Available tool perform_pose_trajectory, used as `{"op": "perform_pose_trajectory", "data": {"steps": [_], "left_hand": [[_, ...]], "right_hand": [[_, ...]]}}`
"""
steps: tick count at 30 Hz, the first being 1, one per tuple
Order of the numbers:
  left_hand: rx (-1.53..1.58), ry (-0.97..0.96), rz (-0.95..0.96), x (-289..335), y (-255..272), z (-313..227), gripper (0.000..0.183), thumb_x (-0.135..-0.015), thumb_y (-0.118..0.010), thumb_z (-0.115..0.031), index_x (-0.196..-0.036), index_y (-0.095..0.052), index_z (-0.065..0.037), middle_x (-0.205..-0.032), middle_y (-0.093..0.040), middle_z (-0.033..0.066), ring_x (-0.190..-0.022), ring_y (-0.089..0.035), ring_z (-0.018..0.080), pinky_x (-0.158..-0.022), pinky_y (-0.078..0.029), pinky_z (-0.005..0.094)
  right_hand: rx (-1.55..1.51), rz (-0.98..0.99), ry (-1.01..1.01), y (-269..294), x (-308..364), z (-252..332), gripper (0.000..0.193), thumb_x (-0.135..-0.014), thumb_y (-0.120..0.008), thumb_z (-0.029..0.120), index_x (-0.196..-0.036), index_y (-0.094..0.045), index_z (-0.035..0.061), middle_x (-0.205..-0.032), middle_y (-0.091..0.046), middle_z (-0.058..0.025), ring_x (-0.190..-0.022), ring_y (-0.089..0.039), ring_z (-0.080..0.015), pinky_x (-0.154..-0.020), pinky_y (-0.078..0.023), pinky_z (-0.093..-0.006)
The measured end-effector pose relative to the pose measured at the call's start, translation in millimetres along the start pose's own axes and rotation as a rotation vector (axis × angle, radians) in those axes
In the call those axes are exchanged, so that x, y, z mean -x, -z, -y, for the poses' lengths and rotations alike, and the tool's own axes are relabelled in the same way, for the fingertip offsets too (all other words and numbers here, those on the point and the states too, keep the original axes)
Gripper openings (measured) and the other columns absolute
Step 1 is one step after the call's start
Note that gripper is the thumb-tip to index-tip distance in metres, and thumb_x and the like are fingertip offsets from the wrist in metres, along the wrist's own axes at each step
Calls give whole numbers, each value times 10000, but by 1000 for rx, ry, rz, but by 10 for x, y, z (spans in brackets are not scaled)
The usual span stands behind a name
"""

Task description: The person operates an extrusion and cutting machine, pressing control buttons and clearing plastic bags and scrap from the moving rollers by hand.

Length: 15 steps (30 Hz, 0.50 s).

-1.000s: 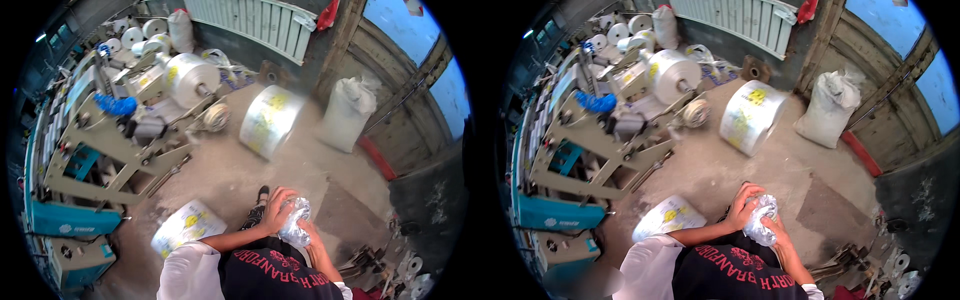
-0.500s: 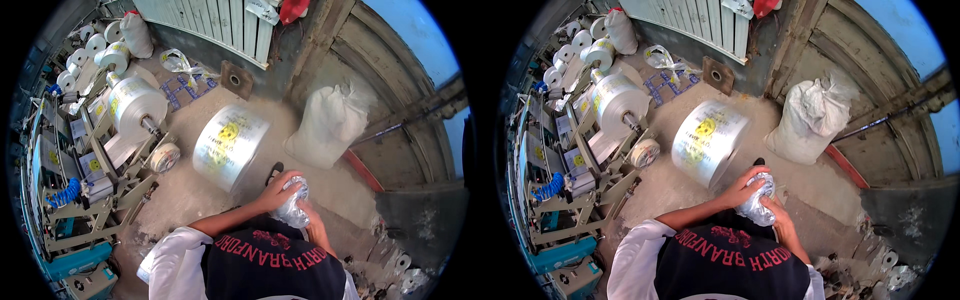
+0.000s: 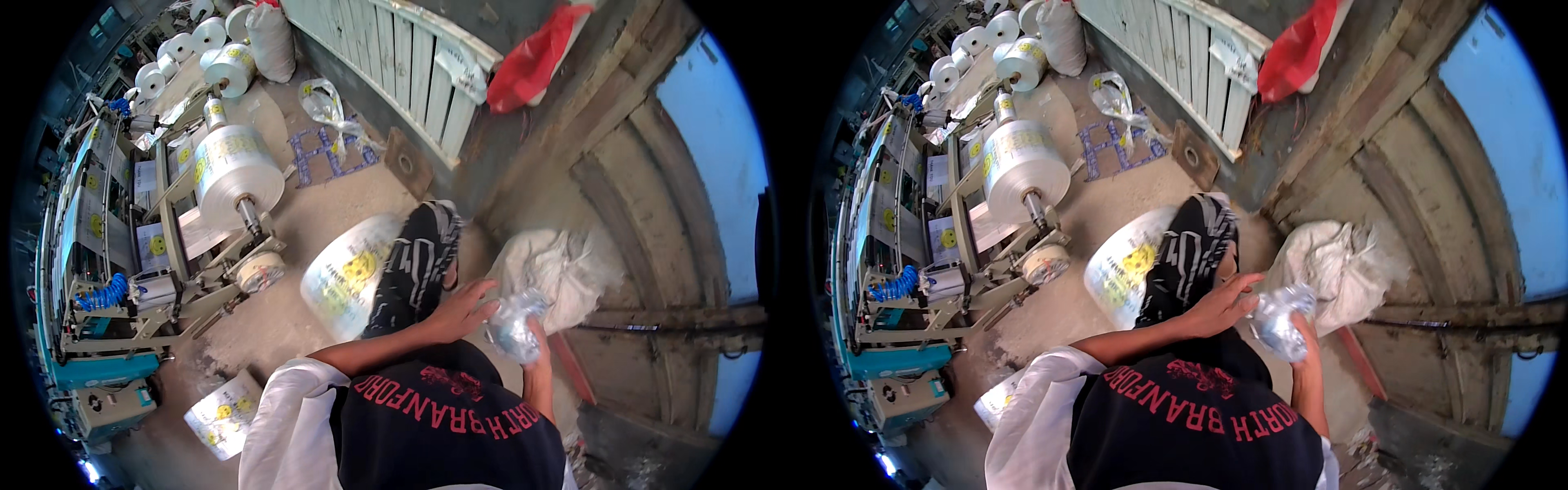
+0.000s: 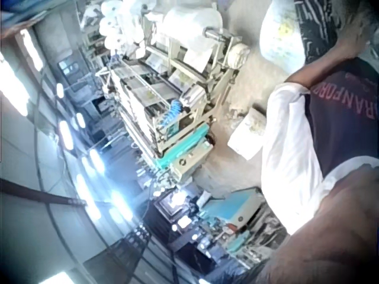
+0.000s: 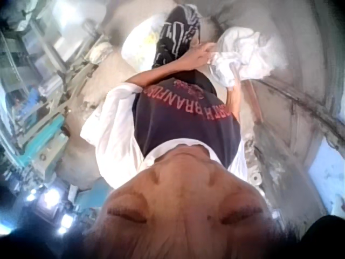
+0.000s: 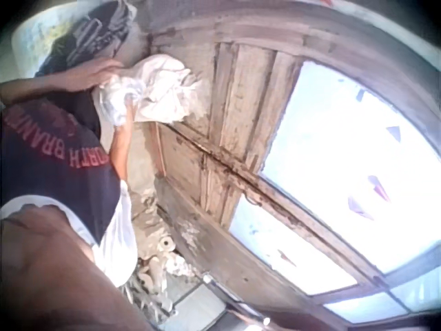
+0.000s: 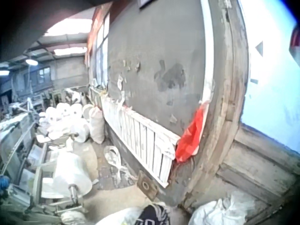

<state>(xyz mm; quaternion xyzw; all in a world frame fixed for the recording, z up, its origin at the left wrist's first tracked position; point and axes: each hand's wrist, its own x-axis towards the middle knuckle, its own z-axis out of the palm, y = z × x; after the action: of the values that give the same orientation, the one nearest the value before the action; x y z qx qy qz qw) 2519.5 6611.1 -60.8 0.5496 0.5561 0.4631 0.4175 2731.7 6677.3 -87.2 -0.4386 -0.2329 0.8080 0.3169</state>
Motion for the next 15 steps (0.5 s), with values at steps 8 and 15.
{"op": "perform_pose_trajectory", "data": {"steps": [8,15], "left_hand": [[-126,-53,-162,-1186,703,347,431,-898,-468,-300,-1222,-451,-17,-1179,-492,190,-1013,-550,281,-892,-413,363],[-271,399,-750,-1455,3061,2468,336,-865,-517,-253,-1090,-573,-9,-1046,-584,219,-1004,-552,356,-863,-435,388]], "right_hand": [[-144,-338,179,855,-298,517,362,-858,-601,230,-1156,-525,40,-1027,-615,-80,-906,-598,-194,-815,-490,-328],[459,-326,154,-306,-1369,515,306,-802,-662,154,-1068,-559,43,-901,-607,-33,-770,-581,-136,-679,-484,-270]]}}
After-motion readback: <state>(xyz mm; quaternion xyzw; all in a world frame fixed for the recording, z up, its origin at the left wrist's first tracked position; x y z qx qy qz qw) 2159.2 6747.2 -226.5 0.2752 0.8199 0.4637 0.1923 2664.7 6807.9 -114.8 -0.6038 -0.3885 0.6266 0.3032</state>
